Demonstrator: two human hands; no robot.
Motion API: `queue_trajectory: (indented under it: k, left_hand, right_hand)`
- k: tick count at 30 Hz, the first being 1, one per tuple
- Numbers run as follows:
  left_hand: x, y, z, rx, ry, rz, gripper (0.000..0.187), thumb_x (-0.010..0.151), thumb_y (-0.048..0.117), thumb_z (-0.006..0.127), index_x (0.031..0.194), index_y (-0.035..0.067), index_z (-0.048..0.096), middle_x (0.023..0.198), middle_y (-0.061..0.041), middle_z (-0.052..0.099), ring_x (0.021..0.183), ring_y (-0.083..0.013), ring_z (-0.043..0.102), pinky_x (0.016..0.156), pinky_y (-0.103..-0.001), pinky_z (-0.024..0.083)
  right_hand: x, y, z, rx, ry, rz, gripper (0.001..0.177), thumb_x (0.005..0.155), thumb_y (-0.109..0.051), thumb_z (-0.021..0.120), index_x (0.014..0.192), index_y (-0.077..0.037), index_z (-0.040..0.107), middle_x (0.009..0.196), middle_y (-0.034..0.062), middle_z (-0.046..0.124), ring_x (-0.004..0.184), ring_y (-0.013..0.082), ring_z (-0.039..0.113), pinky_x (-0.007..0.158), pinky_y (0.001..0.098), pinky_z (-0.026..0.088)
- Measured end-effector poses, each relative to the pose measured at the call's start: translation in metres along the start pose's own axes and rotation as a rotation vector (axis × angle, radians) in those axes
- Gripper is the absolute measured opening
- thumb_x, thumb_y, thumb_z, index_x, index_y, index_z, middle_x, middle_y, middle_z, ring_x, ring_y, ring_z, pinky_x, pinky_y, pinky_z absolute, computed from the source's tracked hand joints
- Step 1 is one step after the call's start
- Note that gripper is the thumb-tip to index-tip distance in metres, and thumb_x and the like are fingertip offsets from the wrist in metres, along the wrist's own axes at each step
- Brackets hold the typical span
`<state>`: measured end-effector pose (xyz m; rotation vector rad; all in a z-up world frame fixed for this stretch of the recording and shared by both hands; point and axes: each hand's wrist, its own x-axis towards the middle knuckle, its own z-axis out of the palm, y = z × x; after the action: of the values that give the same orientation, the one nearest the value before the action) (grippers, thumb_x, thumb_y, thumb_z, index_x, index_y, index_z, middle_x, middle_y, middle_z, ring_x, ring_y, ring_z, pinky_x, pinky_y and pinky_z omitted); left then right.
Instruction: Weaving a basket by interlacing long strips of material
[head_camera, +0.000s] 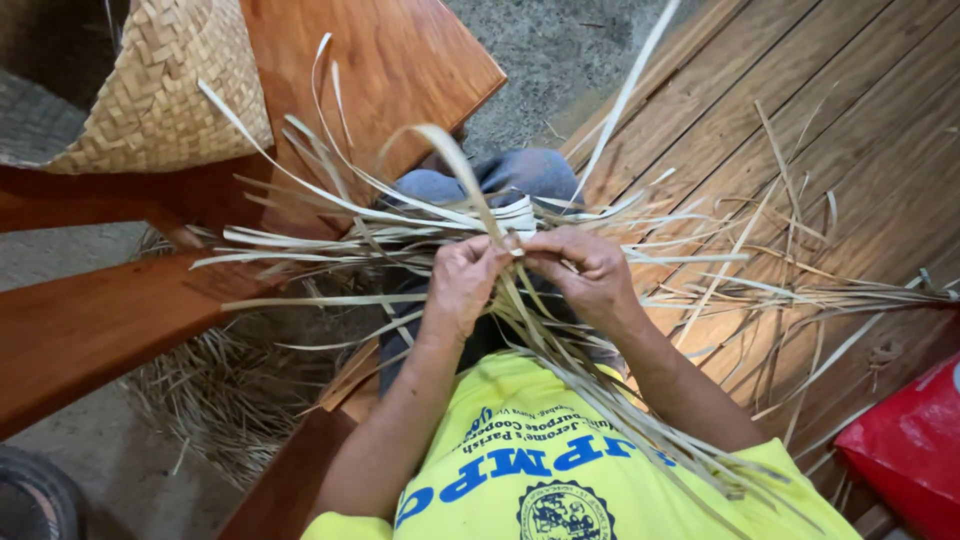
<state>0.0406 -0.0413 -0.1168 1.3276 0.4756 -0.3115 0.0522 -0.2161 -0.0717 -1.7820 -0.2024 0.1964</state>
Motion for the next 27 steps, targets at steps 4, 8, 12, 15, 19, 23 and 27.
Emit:
queue_trajectory:
  k: [4, 8, 12, 15, 19, 23, 27]
  left_hand:
    - [0.008, 0.012, -0.008, 0.048, -0.055, -0.103, 0.031, 0.088, 0.028, 0.079, 0.063, 0.013, 0.07, 0.053, 0.0, 0.061, 0.05, -0.0057, 0.052, 0.048, -0.02, 0.043]
    - [0.007, 0.047, -0.008, -0.039, -0.133, -0.245, 0.031, 0.081, 0.029, 0.084, 0.066, 0.008, 0.067, 0.055, -0.003, 0.062, 0.047, -0.0071, 0.058, 0.047, -0.019, 0.049]
    - [0.012, 0.044, -0.013, 0.102, -0.207, -0.199, 0.034, 0.078, 0.038, 0.084, 0.066, 0.009, 0.072, 0.052, -0.004, 0.063, 0.047, -0.0056, 0.057, 0.048, -0.016, 0.043]
    - [0.007, 0.041, -0.017, -0.01, -0.429, -0.092, 0.025, 0.076, 0.019, 0.09, 0.093, 0.004, 0.079, 0.08, -0.004, 0.074, 0.073, -0.0083, 0.065, 0.07, -0.024, 0.057]
    - [-0.006, 0.043, -0.021, 0.056, -0.421, -0.06, 0.03, 0.083, 0.019, 0.084, 0.107, 0.002, 0.076, 0.09, -0.003, 0.072, 0.082, -0.0101, 0.064, 0.075, -0.025, 0.056]
    - [-0.021, 0.061, -0.024, 0.345, -0.345, -0.092, 0.027, 0.081, 0.026, 0.082, 0.097, 0.004, 0.08, 0.08, -0.007, 0.073, 0.074, -0.0135, 0.065, 0.065, -0.027, 0.056]
    - [-0.022, 0.033, -0.028, 0.354, -0.223, 0.099, 0.021, 0.084, 0.027, 0.081, 0.077, 0.007, 0.076, 0.066, -0.002, 0.068, 0.064, -0.0095, 0.061, 0.055, -0.024, 0.051]
  right_hand:
    - [-0.002, 0.004, 0.002, -0.146, 0.005, -0.209, 0.017, 0.088, -0.002, 0.078, 0.104, -0.009, 0.081, 0.093, 0.0115, 0.074, 0.084, 0.0276, 0.073, 0.077, 0.0395, 0.059]
    - [0.0, 0.006, -0.004, -0.272, -0.075, -0.409, 0.021, 0.09, 0.004, 0.072, 0.108, -0.004, 0.078, 0.096, 0.0197, 0.071, 0.085, 0.0405, 0.071, 0.073, 0.0478, 0.057]
    - [0.004, 0.005, -0.011, -0.376, -0.142, -0.495, 0.031, 0.093, 0.003, 0.065, 0.121, -0.008, 0.074, 0.097, 0.021, 0.068, 0.084, 0.0438, 0.069, 0.07, 0.0514, 0.055]
    - [0.004, 0.008, -0.011, -0.346, -0.127, -0.5, 0.029, 0.09, 0.005, 0.067, 0.115, -0.006, 0.076, 0.097, 0.0206, 0.068, 0.084, 0.0444, 0.068, 0.074, 0.051, 0.056]
    - [0.003, 0.005, -0.004, -0.27, -0.072, -0.396, 0.022, 0.092, -0.001, 0.071, 0.113, -0.007, 0.077, 0.094, 0.0171, 0.071, 0.083, 0.0401, 0.07, 0.074, 0.0471, 0.057]
    - [0.002, 0.005, -0.002, -0.255, -0.054, -0.361, 0.018, 0.094, -0.007, 0.073, 0.112, -0.008, 0.077, 0.093, 0.0166, 0.071, 0.083, 0.0399, 0.07, 0.072, 0.047, 0.057]
    - [0.003, 0.001, -0.008, -0.357, -0.096, -0.432, 0.023, 0.095, -0.009, 0.07, 0.117, -0.008, 0.075, 0.093, 0.0171, 0.068, 0.086, 0.0393, 0.069, 0.075, 0.0472, 0.057]
